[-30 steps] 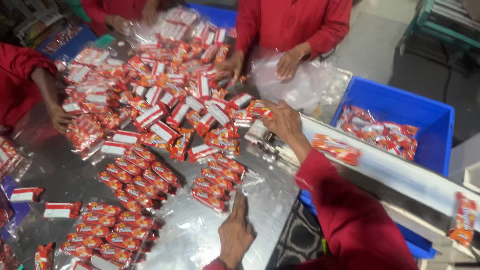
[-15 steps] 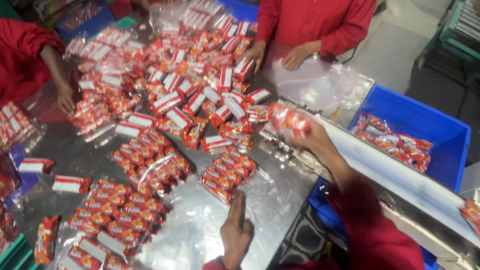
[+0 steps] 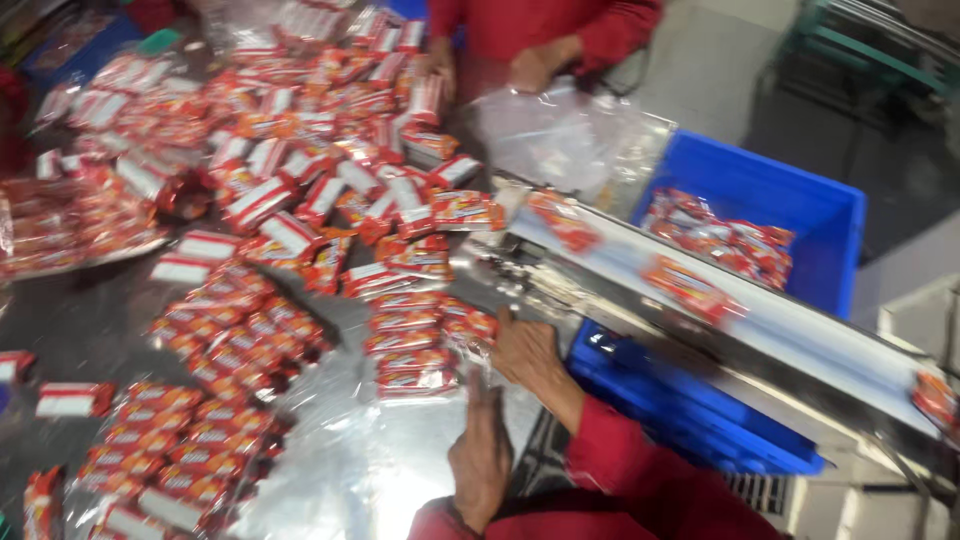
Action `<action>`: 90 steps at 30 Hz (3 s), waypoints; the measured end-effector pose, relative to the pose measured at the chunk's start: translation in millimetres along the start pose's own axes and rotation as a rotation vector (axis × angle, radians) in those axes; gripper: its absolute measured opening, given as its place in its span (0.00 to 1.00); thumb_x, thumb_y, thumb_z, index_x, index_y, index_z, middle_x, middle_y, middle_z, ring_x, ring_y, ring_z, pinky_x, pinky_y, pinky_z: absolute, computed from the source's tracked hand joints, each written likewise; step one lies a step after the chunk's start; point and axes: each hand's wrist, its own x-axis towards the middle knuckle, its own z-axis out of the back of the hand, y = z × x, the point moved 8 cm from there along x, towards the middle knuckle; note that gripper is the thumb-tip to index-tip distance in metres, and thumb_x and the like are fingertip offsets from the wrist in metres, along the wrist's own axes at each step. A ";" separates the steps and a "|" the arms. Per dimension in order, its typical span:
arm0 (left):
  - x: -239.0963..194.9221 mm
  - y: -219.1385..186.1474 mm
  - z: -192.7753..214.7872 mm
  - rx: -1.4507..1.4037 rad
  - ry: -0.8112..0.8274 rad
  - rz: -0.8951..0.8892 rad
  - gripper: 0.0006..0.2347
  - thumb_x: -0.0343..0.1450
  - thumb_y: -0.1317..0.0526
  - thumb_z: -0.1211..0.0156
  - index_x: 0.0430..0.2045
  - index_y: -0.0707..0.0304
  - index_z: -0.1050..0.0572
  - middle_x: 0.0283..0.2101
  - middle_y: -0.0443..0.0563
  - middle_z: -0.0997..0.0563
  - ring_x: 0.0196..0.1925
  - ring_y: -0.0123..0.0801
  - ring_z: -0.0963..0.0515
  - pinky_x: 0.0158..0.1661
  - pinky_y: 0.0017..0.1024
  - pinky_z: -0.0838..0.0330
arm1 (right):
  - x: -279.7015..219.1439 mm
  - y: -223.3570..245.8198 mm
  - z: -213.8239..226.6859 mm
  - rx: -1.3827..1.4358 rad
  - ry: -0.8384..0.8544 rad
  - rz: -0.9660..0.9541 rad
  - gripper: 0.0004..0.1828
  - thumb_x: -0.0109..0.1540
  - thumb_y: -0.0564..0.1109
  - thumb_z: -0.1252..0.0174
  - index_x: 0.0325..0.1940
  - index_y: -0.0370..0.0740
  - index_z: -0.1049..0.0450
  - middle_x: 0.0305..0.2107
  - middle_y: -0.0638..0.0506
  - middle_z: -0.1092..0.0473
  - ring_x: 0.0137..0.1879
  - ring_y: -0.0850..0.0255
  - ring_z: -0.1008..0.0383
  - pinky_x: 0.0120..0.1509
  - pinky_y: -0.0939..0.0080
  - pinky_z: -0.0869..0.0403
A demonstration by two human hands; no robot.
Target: The person places small snack packets into clear plastic bags and moves them onto a conveyor belt. They repeat this process continuously while other workers perform similar tasks nearby.
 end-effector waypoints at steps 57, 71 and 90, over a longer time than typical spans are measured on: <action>-0.2 -2.5 95.3 -0.154 -0.234 -0.125 0.23 0.64 0.68 0.44 0.56 0.51 0.23 0.71 0.73 0.41 0.30 0.46 0.16 0.29 0.37 0.22 | -112.3 -61.2 -1.3 1.593 0.397 0.245 0.32 0.54 0.38 0.36 0.60 0.47 0.38 0.55 0.44 0.32 0.59 0.52 0.27 0.61 0.48 0.28; 9.9 62.3 46.6 -0.048 -0.235 0.152 0.40 0.61 0.70 0.44 0.72 0.66 0.52 0.74 0.68 0.46 0.55 0.73 0.23 0.33 0.41 0.21 | -68.1 2.5 -48.6 1.771 0.729 -0.005 0.37 0.48 0.36 0.39 0.61 0.43 0.38 0.50 0.44 0.27 0.46 0.55 0.19 0.40 0.49 0.20; -12.4 83.4 77.4 -0.044 -0.151 0.294 0.43 0.56 0.81 0.48 0.72 0.69 0.52 0.77 0.64 0.54 0.35 0.62 0.18 0.21 0.43 0.27 | -131.1 96.2 20.5 0.279 -0.376 0.790 0.56 0.42 0.49 0.27 0.71 0.35 0.42 0.65 0.26 0.45 0.65 0.30 0.37 0.65 0.42 0.35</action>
